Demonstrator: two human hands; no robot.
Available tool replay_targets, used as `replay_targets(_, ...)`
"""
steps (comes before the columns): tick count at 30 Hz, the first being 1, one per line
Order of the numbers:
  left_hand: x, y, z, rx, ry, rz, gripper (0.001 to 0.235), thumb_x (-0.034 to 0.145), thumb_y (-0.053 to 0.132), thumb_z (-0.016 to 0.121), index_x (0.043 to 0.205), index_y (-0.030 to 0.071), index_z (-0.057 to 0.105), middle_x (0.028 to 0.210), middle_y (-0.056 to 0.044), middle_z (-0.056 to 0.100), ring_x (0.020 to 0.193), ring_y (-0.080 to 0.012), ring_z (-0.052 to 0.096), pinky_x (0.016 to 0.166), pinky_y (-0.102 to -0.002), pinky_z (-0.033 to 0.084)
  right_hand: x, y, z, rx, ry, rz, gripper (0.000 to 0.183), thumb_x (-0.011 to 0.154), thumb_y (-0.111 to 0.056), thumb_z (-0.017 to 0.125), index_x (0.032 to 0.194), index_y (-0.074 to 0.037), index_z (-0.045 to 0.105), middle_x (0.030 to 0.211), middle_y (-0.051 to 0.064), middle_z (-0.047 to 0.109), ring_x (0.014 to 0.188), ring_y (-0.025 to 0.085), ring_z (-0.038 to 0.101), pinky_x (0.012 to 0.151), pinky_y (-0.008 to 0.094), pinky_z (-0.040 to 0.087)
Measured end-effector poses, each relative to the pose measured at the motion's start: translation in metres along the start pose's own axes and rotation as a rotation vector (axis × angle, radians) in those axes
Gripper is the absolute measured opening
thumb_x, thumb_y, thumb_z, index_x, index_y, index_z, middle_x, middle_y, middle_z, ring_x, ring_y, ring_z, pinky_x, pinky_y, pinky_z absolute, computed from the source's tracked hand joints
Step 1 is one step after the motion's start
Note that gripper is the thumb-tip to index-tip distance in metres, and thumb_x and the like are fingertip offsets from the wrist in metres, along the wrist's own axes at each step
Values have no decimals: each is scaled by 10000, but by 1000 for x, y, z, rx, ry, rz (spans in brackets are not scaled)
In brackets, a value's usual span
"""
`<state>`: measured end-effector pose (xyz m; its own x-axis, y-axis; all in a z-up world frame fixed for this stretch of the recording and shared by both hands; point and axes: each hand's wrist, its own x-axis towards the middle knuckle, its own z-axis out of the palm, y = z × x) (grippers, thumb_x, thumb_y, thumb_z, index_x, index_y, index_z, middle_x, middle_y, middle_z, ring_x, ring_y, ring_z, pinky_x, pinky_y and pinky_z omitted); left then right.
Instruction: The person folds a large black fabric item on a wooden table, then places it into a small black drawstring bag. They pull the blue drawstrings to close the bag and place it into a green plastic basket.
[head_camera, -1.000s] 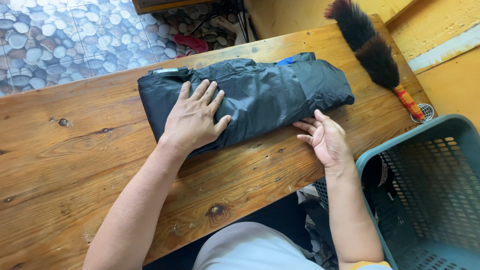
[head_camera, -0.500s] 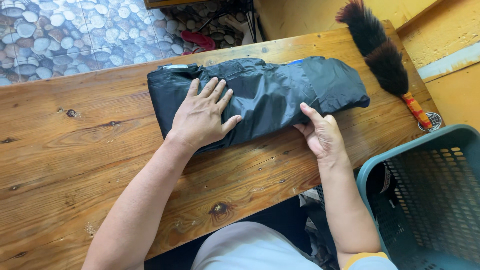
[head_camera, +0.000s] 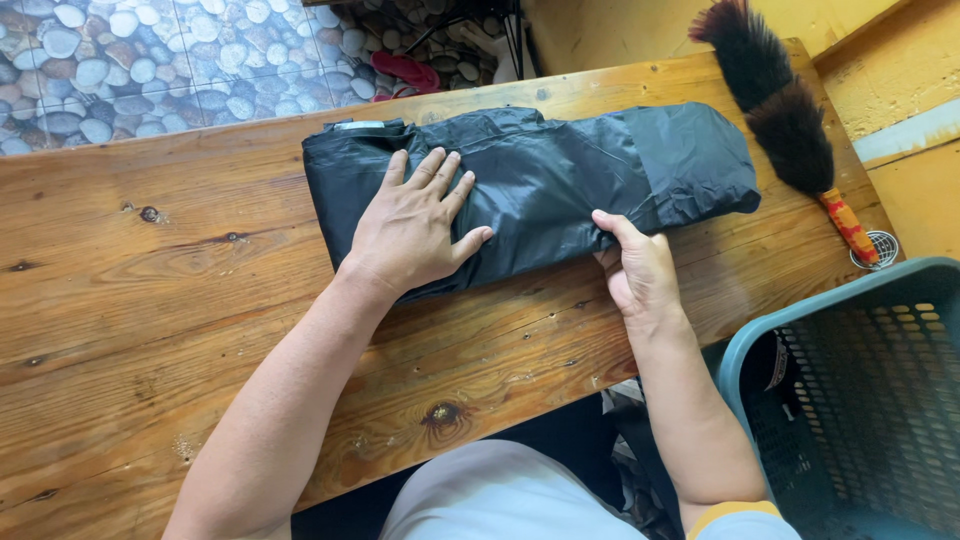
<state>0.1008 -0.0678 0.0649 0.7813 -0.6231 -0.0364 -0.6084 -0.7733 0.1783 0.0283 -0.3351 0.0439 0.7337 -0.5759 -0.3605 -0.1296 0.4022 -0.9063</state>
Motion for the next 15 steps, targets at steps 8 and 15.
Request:
replay_targets(8,2,0,0,7,-10,-13,784,985,674,345,1568,163,463,1655,-124,399,1575,-266,249,1256,-545,33,-16,-19,5,258,34,-44,243,865,6,800,867,10,558,964,192,674,912,311,704,854,538,628)
replay_targets(15,3,-1,5,2,-5,-1,786,969,671,368,1561,165,471,1649,-130,405,1576,-282,250,1255,-570,31,27,10,-89,-328,176,-811,573,1142,-92,695,1557,-56,302,1419,170,444,1354,225,409,1178,442,408)
